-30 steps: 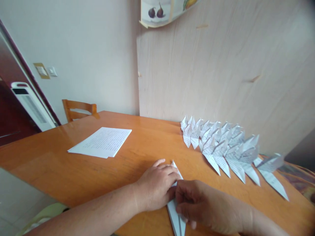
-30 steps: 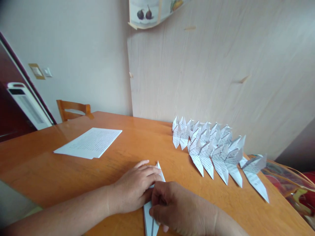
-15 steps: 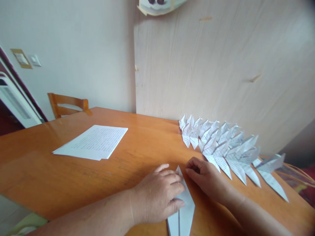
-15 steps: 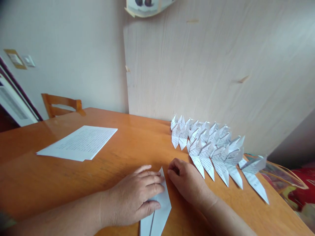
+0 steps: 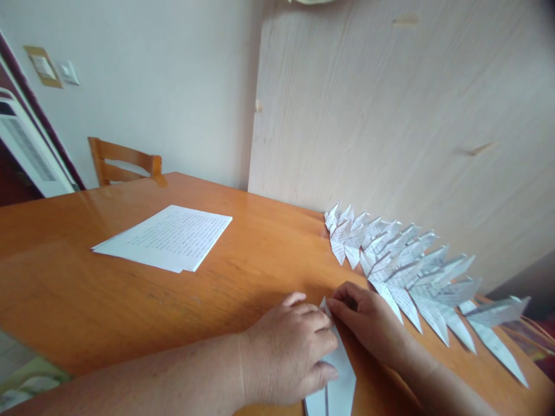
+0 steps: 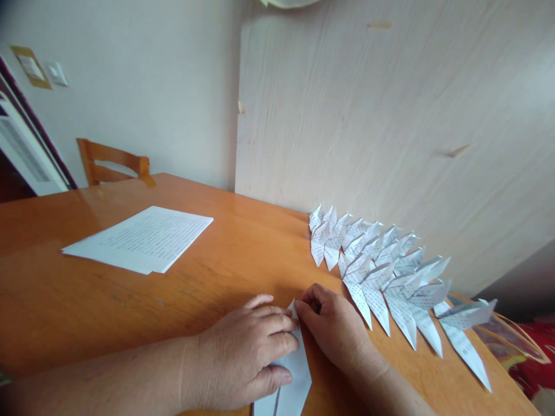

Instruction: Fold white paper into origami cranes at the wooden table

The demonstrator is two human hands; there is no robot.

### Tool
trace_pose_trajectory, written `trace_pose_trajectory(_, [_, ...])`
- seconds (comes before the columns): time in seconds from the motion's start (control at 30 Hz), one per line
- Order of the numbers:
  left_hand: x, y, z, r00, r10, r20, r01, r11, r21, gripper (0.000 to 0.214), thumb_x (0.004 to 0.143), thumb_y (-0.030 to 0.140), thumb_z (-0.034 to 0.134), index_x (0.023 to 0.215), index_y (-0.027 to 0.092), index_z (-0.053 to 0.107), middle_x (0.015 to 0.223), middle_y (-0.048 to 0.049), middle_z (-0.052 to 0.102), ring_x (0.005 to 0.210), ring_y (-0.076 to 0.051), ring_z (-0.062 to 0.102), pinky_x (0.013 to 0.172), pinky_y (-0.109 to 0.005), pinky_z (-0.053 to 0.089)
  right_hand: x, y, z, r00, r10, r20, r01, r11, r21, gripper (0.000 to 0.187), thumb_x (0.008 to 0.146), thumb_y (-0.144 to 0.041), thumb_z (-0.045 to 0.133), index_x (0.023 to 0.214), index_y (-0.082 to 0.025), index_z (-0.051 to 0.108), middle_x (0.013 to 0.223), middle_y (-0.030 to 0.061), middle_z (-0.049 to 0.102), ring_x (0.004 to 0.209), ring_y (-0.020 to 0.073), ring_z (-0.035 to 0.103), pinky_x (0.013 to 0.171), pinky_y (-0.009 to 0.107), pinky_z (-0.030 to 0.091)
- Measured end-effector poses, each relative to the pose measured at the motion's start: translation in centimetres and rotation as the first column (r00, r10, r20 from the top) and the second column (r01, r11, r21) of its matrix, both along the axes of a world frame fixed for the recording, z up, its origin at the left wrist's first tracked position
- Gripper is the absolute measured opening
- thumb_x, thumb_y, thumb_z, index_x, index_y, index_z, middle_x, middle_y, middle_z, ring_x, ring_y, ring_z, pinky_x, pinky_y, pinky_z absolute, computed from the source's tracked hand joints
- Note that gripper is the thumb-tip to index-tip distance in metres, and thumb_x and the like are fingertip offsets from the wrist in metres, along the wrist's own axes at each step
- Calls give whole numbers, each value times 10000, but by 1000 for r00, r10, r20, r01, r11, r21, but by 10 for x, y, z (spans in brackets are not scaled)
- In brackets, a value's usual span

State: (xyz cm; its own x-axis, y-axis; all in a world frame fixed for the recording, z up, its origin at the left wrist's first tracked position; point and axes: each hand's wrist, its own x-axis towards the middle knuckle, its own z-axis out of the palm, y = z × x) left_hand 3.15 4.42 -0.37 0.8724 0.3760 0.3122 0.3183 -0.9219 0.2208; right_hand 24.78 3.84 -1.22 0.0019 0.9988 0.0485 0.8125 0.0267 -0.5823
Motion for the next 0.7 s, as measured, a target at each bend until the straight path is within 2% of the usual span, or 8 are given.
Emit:
trace_pose_trajectory(0.33, [0,-1,-1,1000,1,-14,-1,1000,-2,267,944,444,587,1011,194,653,1114,-66,684,1128,-269,601,1078,-528,347,-3,7,-2,991,-87,106,87,996,13,254,879,-431,576,718,-235,566,650,-17,637,629,175,582,596,288,376])
trace_pose_trajectory(0.53, [0,0,-4,1000,16,2,-16,1000,-5,269,927,450,609,1010,197,653,1118,-64,691,1121,-282,609,1066,-553,356,0,7,0,991,-82,103,81,997,18,292,902,-446,534,700,-237,541,642,-25,609,626,170,568,618,296,379])
trace_pose_trajectory(0.7, [1,0,-4,1000,3,-10,-3,1000,-15,271,940,445,588,1009,189,646,1116,-66,691,1128,-284,606,1075,-581,347,-1,7,1,991,-68,114,69,998,-5,288,888,-480,565,732,-237,567,652,-23,629,617,169,572,581,287,362])
